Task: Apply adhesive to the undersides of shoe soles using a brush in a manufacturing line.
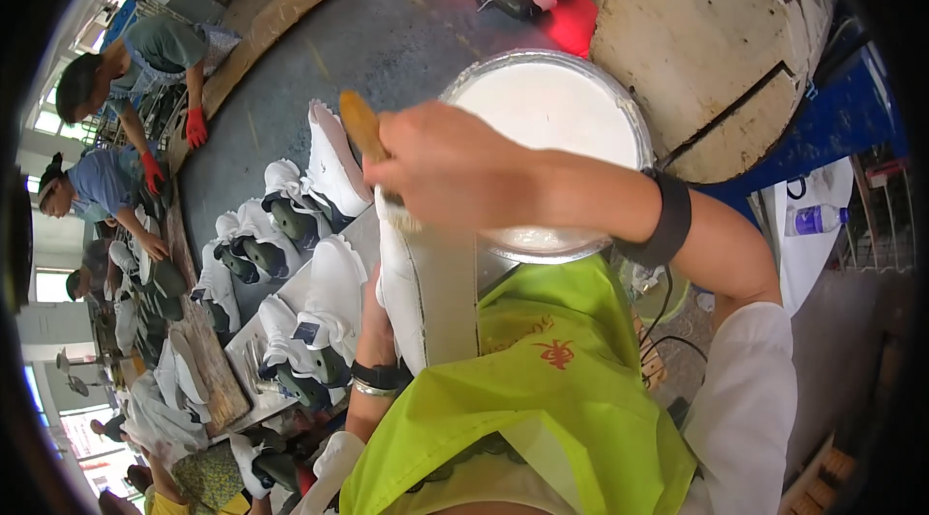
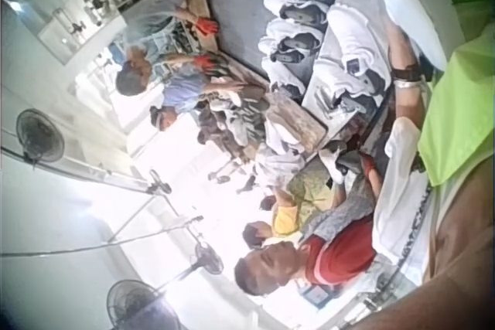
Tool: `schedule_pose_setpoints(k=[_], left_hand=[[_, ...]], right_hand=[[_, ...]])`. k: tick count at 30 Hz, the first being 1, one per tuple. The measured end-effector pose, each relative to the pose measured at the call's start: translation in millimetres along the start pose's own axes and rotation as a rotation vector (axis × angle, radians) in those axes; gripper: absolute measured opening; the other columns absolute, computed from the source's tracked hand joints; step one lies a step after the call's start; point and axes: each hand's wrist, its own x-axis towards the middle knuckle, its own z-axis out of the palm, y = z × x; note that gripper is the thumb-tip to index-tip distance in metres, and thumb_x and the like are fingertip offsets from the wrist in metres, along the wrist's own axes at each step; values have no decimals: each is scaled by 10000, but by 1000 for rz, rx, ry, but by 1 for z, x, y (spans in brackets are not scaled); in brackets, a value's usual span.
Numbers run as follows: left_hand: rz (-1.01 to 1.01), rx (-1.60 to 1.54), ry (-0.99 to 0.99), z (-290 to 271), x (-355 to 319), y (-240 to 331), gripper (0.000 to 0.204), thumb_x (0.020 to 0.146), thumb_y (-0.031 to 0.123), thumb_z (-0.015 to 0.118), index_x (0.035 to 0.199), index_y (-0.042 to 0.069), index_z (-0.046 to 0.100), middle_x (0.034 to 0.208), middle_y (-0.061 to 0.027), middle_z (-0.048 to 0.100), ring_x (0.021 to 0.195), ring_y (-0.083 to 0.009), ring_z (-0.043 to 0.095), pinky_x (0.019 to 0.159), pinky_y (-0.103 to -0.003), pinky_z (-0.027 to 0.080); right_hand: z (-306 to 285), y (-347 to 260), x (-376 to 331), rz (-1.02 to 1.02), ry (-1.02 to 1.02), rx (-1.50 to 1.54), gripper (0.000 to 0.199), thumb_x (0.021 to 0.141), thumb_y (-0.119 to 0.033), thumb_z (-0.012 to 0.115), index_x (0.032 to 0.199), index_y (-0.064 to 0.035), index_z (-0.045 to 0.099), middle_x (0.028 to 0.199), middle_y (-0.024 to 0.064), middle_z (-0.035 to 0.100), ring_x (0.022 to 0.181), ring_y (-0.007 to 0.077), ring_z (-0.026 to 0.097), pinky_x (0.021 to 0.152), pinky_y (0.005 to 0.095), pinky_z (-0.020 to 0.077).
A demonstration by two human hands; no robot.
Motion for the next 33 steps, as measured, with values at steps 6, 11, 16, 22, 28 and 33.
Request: schedule_pose_setpoints(k=[6,11,16,22,28,33], left_hand=[[1,13,96,12,3,-3,429,991,311,376,1245,1,529,1123,-134,649,955,-234,659,836,-360,543],[33,-69,18,10,17,-1,438,997,293,371,1299,-1,491,1189,-158,621,1020,-269,642,883,-389,533],[24,-205,-51,6,4,24,452,998,295,368,1312,-12,477,1208,-170,612,1051,-284,633,906,-408,526],[-59,-162,27,10,28,42,446,992,287,391,1307,-15,482,1202,-172,617,1044,-288,636,910,-411,529],[208,81,-25,-22,80,70,436,986,280,408,1298,-13,491,1198,-167,621,1040,-285,639,910,-410,531],[168,207,-231,63,170,191,390,974,265,437,1240,-7,522,1162,-139,633,1027,-242,639,914,-372,523]], right_hand=[[-1,55,19,-44,233,178,218,925,-176,576,948,38,609,827,88,654,790,166,615,760,316,488],[12,98,-3,215,471,259,247,913,-195,556,945,45,605,763,144,635,722,225,618,696,337,479],[31,69,-28,214,430,335,218,918,-178,549,945,31,607,798,127,631,739,206,605,717,310,473],[26,82,2,-127,498,354,133,940,-93,518,946,3,610,937,117,603,848,199,596,768,310,468],[26,70,-32,-18,376,304,54,922,-46,552,956,-9,572,947,106,608,869,196,614,783,309,486],[-21,83,-47,115,694,292,88,893,11,601,978,8,579,977,70,578,882,139,586,759,244,466]])
